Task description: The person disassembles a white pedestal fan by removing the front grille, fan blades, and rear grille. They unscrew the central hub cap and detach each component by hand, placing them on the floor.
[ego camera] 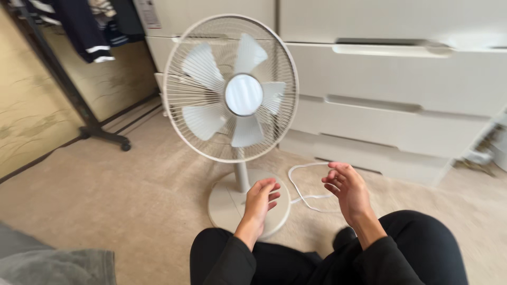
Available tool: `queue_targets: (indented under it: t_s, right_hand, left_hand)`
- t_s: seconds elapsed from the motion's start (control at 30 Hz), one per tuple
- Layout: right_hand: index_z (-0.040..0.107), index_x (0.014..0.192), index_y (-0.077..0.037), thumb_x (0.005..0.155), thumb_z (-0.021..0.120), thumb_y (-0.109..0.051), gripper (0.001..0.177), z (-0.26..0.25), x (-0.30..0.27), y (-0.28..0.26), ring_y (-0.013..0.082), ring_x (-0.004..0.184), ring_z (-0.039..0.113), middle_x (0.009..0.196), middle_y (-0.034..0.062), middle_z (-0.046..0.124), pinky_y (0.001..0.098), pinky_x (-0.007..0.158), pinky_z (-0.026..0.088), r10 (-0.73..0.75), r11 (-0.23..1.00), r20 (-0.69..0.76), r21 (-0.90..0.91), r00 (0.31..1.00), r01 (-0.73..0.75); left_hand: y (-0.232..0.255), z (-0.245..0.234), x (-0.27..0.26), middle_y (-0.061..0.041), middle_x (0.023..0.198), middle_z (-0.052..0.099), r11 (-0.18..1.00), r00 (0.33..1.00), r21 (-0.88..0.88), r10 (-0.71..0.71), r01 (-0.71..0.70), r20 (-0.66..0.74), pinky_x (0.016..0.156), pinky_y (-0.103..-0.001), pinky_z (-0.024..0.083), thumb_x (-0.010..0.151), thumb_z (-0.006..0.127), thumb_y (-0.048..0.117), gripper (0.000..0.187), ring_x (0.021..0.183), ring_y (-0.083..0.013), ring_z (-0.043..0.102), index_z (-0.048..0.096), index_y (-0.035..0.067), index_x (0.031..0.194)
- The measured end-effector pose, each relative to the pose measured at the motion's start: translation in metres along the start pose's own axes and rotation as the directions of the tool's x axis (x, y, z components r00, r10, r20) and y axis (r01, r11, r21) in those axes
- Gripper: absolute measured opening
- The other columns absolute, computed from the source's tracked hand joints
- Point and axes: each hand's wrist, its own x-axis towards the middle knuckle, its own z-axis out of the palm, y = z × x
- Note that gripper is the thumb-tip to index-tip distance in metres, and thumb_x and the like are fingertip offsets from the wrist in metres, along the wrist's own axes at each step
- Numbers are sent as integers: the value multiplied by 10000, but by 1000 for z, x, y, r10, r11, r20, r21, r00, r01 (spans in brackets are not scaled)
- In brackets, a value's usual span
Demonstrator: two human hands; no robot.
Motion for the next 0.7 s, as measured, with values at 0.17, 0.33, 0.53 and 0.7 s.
queue_targets:
  t_s: [0.17, 0.33, 0.53, 0.7]
  right_hand:
    - [597, 1122, -101, 993, 537, -339, 277, 21, 39, 35, 193, 929, 623, 890, 3, 607, 381, 905, 483, 59, 996, 147, 64, 987, -69]
    - [604, 1108, -104, 974, 546, -315, 257, 34, 63, 76, 203, 930, 629, 907, 20, 630, 375, 884, 483, 182, 981, 235, 24, 955, -193]
    - [619, 1107, -107, 980, 546, -290, 235, 20, 84, 107, 197, 943, 634, 935, 24, 640, 359, 887, 485, 285, 958, 238, -34, 929, -285]
    - [631, 1134, -97, 975, 523, -264, 255, 14, 101, 122, 189, 954, 641, 965, 32, 656, 355, 886, 489, 317, 948, 252, -93, 914, -303]
  left_hand:
    - [-1, -45, 2, -11, 1118, 731, 1000, 994, -5, -6, 6, -107, 854, -317, 517, 952, 582, 318, 337, 984, -126, 664, 654, 129, 1222]
    - [-2, -69, 5, -6, 1119, 730, 999, 969, -43, -30, 20, -244, 872, -323, 515, 953, 569, 327, 348, 984, -130, 655, 655, 136, 1230]
    - [-20, -73, 19, -5, 1130, 716, 989, 934, -25, -147, 147, -325, 919, -341, 503, 966, 572, 343, 354, 1035, -142, 655, 643, 135, 1243]
    - [-33, -73, 37, -12, 1157, 717, 981, 926, -23, -192, 195, -326, 957, -357, 513, 973, 532, 343, 371, 1067, -143, 663, 641, 136, 1261]
